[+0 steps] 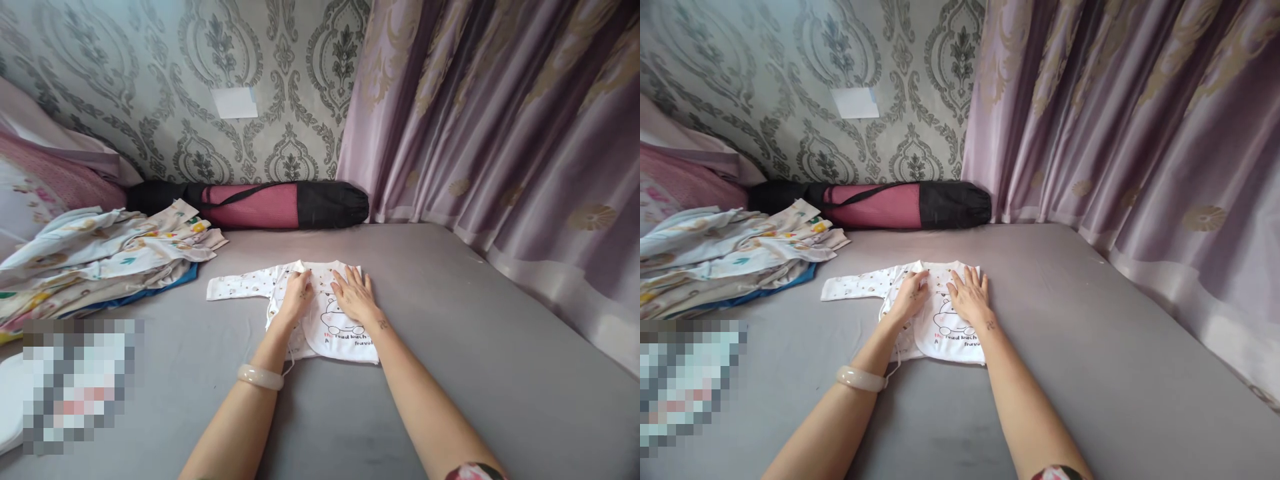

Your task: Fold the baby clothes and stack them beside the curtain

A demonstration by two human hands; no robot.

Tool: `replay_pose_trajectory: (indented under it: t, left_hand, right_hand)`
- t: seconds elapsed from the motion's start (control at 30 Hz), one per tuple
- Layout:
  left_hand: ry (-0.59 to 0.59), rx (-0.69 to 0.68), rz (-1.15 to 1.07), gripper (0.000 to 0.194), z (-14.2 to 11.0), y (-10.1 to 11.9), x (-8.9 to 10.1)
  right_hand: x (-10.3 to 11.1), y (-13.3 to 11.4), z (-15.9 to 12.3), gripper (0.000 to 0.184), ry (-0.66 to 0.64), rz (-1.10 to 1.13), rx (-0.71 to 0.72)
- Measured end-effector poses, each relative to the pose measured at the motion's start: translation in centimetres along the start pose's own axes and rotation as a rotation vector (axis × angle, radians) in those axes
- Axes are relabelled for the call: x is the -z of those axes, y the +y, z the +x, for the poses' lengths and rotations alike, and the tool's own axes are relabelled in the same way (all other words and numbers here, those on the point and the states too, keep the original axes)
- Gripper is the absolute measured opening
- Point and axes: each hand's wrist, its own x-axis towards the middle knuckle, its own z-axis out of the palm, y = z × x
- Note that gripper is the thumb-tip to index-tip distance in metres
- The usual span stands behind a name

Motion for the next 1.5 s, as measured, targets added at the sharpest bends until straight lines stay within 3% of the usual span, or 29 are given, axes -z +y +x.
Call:
replay_pose_trajectory:
  t: [0.2, 0.47, 0.63, 0.73, 0.9, 1.03, 1.2, 1.33, 1.5]
  left_hand:
    - [-0.004, -0.061, 0.109, 0.034, 0.0, -0.3, -0.4]
    - [-0.062, 0.008, 0.346, 0.032, -0.3, 0.7, 0.1]
    - [-0.179, -0.006, 0.282, 0.03, -0.1, 0.7, 2.2]
    - [-0.211, 0.073, 0.163, 0.036, 0.0, 0.5, 4.5]
    - [-0.054, 0.229, 0.041, 0.039, -0.2, -1.7, 9.4]
    - [0.077, 0.471, 0.08, 0.035, -1.0, -4.9, 12.0]
    - [0.366, 0.866, 0.18, 0.044, -2.0, -6.5, 12.5]
    - [0.43, 0.978, 0.14, 0.049, -2.2, -6.8, 12.2]
    - [0.434, 0.995, 0.139, 0.049, -2.1, -7.6, 11.7]
  right_hand:
    - [-0.7, 1.0, 0.6, 0.063, 0.04, -0.031, -0.123]
    - [-1.5, 1.9, 1.2, 0.064, 0.055, -0.083, -0.141]
    - [-1.3, 1.6, 1.4, 0.064, 0.03, -0.101, -0.155]
    - [-0.5, 1.3, 1.6, 0.066, -0.039, -0.113, -0.179]
    - [1.3, -0.1, 2.3, 0.066, -0.152, -0.152, -0.221]
    - [1.5, -2.3, 2.9, 0.066, -0.102, -0.123, -0.221]
    - [-0.6, -4.2, 3.5, 0.076, -0.005, -0.039, -0.281]
    - [-1.9, -4.0, 3.9, 0.077, 0.03, -0.081, -0.274]
    - [-1.3, -3.9, 4.1, 0.075, -0.015, -0.07, -0.292]
